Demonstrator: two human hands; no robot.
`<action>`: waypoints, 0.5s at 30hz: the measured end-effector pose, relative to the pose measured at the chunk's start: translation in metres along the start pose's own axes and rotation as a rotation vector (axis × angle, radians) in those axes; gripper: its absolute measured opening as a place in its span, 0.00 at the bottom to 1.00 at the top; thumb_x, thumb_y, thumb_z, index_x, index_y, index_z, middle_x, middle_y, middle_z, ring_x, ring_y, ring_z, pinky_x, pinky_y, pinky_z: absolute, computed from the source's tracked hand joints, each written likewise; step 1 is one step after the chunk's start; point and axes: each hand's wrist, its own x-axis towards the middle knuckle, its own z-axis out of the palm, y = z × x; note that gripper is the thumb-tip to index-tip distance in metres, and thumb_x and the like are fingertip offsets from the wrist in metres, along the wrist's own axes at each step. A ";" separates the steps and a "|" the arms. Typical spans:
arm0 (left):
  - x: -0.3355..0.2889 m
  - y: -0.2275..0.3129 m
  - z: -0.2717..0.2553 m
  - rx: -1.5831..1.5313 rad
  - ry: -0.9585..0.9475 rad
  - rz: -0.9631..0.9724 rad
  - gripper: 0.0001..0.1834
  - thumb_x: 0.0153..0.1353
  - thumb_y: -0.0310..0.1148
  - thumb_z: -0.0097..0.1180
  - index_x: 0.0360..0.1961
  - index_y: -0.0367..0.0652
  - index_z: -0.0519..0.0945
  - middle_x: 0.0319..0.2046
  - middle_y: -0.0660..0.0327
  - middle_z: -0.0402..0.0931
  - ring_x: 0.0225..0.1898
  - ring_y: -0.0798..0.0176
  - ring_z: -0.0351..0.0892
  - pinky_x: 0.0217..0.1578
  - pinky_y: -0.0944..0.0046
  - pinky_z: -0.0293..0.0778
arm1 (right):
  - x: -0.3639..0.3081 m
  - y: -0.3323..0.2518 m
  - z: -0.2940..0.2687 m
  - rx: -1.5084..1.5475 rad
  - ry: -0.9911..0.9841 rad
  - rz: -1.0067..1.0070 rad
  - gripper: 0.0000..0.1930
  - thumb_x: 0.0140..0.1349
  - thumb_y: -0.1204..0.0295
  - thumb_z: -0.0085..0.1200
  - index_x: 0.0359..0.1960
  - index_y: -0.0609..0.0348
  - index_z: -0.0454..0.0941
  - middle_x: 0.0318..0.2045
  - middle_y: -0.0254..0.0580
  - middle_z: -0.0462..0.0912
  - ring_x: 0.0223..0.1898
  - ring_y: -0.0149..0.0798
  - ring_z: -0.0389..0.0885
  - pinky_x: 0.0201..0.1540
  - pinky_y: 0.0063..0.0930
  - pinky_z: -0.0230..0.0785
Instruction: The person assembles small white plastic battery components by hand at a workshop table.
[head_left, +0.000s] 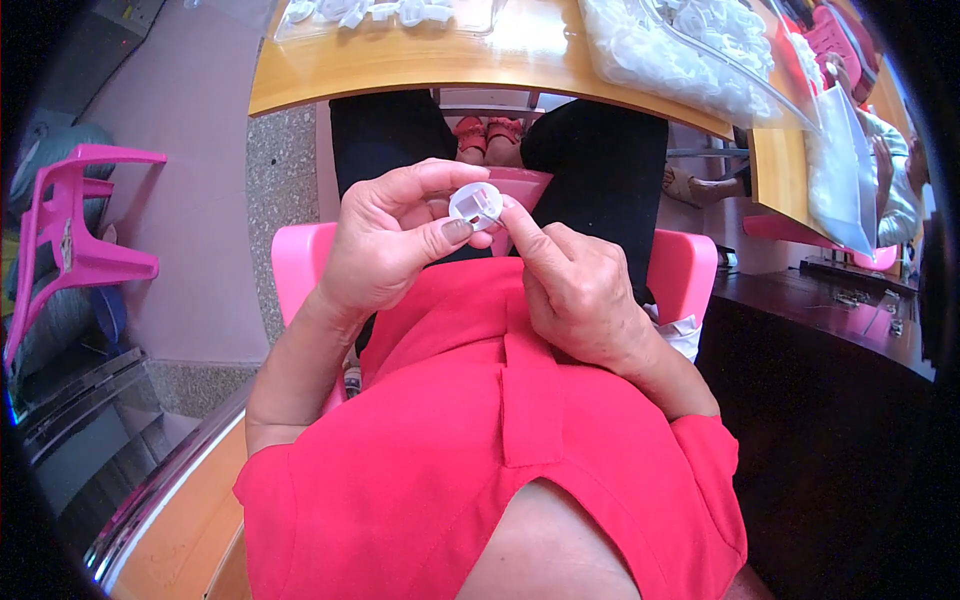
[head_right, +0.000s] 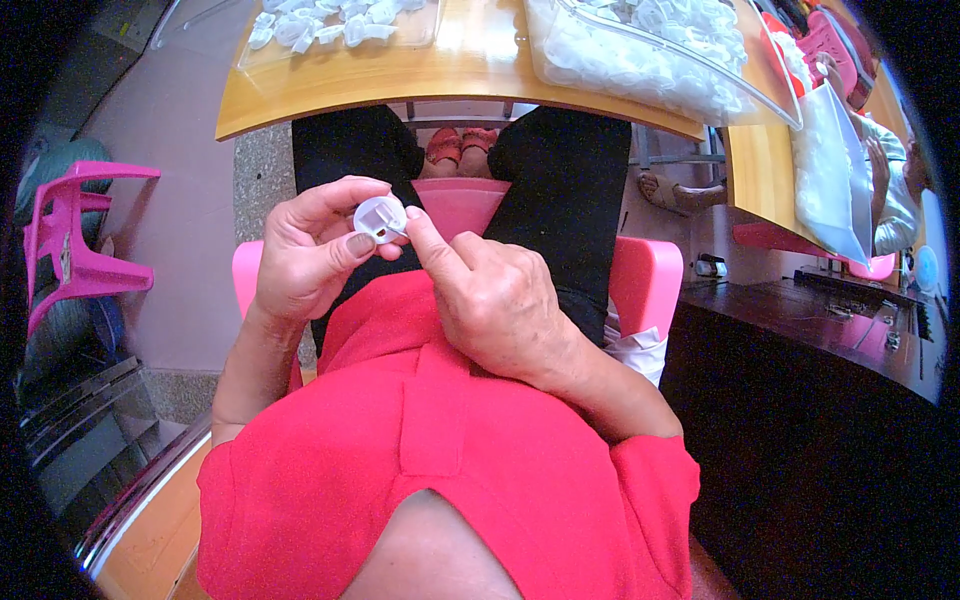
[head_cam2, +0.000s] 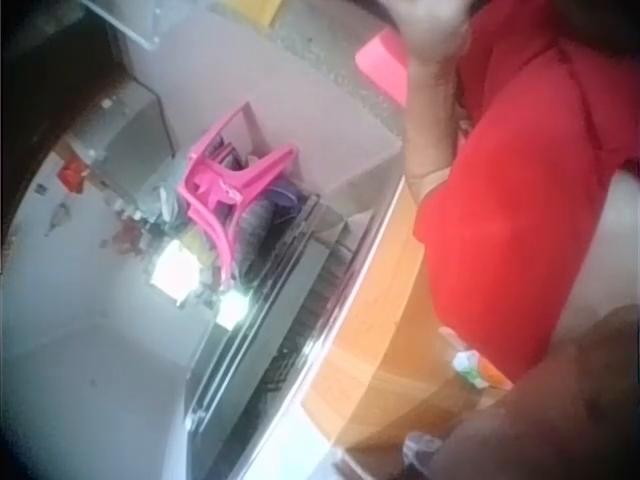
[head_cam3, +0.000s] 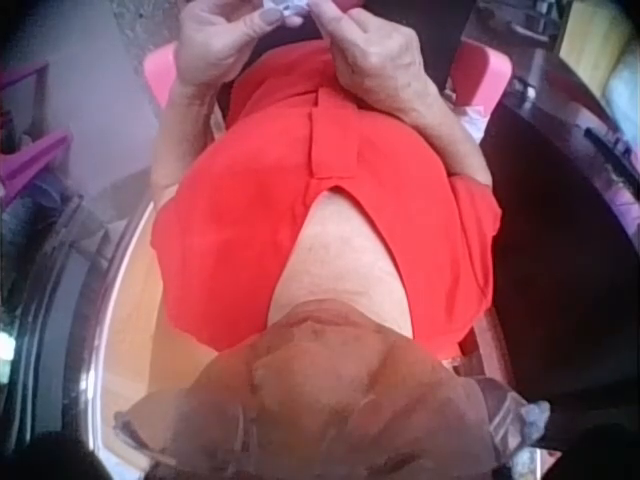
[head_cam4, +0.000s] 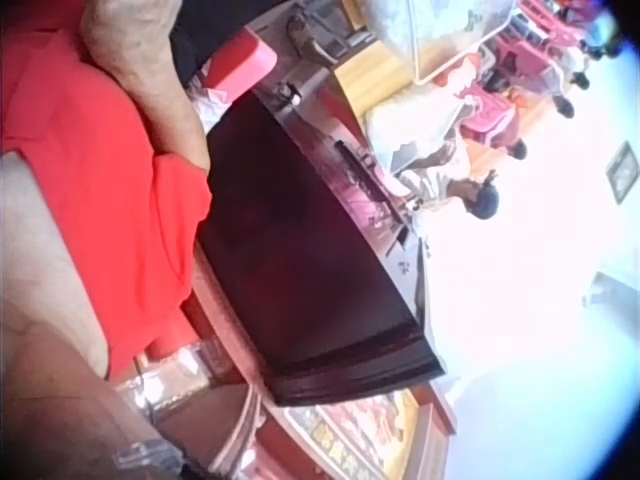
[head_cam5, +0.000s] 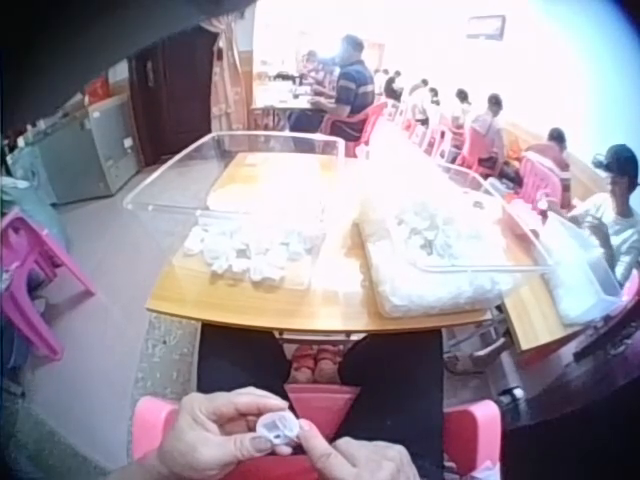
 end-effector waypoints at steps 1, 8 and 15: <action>0.000 0.000 -0.001 -0.003 -0.005 -0.014 0.21 0.57 0.21 0.59 0.53 0.31 0.72 0.44 0.51 0.77 0.43 0.58 0.80 0.45 0.61 0.79 | 0.000 0.001 0.001 0.006 0.007 0.001 0.24 0.49 0.81 0.53 0.53 0.69 0.73 0.18 0.42 0.71 0.18 0.39 0.75 0.21 0.33 0.70; -0.001 -0.005 0.006 0.000 0.032 0.037 0.18 0.59 0.19 0.57 0.51 0.33 0.74 0.41 0.55 0.78 0.41 0.64 0.80 0.45 0.65 0.78 | 0.000 0.002 0.006 0.158 0.034 0.071 0.26 0.49 0.83 0.51 0.55 0.69 0.70 0.21 0.48 0.73 0.22 0.46 0.77 0.24 0.38 0.72; -0.002 -0.009 0.007 0.004 0.047 0.046 0.18 0.58 0.18 0.57 0.51 0.33 0.73 0.42 0.54 0.78 0.41 0.63 0.80 0.46 0.65 0.78 | 0.000 0.003 0.005 0.261 -0.006 0.124 0.29 0.48 0.83 0.51 0.57 0.69 0.67 0.24 0.51 0.76 0.25 0.51 0.79 0.27 0.40 0.73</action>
